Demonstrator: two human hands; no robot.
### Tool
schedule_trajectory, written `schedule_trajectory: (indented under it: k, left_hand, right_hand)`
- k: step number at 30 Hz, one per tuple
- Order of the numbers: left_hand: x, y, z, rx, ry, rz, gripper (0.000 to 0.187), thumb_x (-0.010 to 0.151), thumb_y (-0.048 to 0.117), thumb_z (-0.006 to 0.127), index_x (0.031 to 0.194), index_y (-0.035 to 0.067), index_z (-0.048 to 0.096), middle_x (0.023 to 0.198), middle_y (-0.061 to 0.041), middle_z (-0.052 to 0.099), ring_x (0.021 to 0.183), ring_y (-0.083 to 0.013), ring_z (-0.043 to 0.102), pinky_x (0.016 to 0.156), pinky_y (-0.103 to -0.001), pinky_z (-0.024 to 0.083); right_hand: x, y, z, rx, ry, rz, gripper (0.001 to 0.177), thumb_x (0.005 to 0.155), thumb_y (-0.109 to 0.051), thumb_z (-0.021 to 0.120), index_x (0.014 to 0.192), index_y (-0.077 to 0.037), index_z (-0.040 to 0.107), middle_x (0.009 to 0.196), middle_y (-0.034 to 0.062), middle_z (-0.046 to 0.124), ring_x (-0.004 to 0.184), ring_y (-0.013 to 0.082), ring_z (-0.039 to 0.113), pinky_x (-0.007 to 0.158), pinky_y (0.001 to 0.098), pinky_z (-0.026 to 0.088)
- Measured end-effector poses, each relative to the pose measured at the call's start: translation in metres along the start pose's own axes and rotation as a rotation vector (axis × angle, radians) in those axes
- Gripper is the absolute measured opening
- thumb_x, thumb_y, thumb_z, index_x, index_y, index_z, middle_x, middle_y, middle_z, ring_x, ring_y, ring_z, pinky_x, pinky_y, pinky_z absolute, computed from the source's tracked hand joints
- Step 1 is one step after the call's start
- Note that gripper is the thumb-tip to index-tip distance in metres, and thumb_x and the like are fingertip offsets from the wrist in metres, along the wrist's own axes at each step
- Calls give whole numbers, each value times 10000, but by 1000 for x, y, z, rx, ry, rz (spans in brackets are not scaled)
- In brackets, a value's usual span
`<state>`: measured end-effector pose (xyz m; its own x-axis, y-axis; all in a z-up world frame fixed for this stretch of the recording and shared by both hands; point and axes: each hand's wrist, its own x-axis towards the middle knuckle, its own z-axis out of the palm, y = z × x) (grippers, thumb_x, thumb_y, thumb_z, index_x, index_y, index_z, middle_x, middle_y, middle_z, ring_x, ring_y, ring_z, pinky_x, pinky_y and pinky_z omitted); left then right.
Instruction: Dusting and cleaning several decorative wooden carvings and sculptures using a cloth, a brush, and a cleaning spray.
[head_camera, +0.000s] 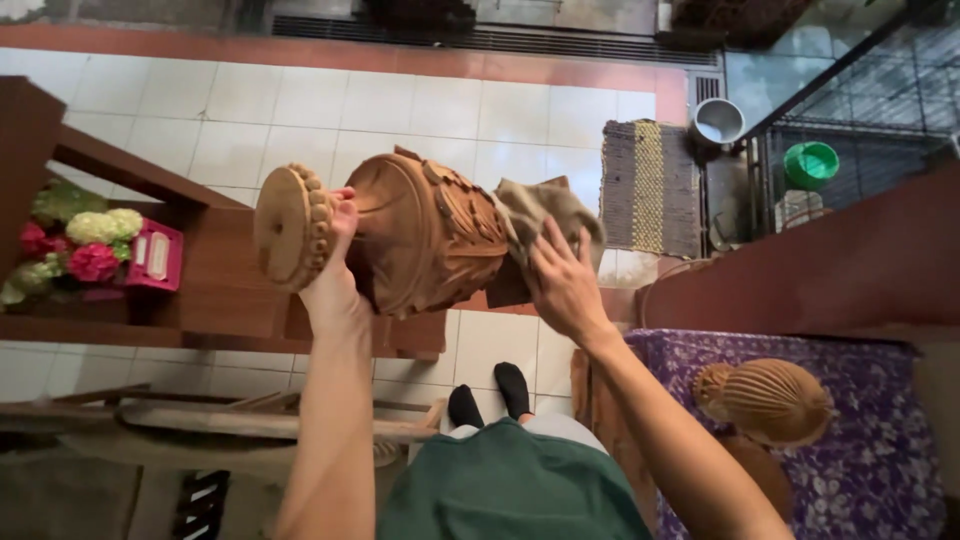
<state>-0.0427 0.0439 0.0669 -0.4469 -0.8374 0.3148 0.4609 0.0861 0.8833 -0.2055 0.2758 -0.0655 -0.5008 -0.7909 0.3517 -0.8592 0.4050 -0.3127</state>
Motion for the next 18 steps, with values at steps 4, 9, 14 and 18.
schedule_trajectory:
  k: [4, 9, 14, 18]
  left_hand:
    - [-2, -23, 0, -48, 99, -110, 161, 956, 23, 751, 1106, 54, 702, 1122, -44, 675, 1102, -192, 643, 1043, -380, 518]
    - [-5, 3, 14, 139, -87, -36, 389, 950, 59, 756, 1312, 72, 614, 1223, -32, 644, 1183, -160, 594, 1084, -330, 498]
    - [-3, 16, 15, 134, -192, -70, 380, 939, 110, 770, 1283, 78, 613, 1218, -36, 643, 1215, -179, 593, 1132, -369, 477]
    - [-1, 25, 18, 129, -236, -73, 378, 933, 135, 777, 1268, 81, 612, 1215, -38, 642, 1232, -188, 592, 1157, -388, 466]
  right_hand:
    - [-55, 15, -13, 105, -206, -12, 237, 925, -203, 579, 1055, -49, 704, 1408, 107, 654, 1475, 340, 423, 1210, 601, 219]
    - [-125, 148, 50, 915, -170, 730, 264, 1005, -201, 487, 1119, -32, 655, 1056, 187, 720, 957, 317, 681, 861, 437, 562]
    - [-48, 197, -8, 1044, 373, 924, 276, 1045, -205, 501, 1060, 6, 678, 1015, 109, 689, 916, 193, 646, 764, 365, 536]
    - [71, 107, -101, 823, 371, 809, 289, 1054, -224, 496, 1192, -6, 626, 1064, 91, 698, 944, 190, 693, 817, 352, 611]
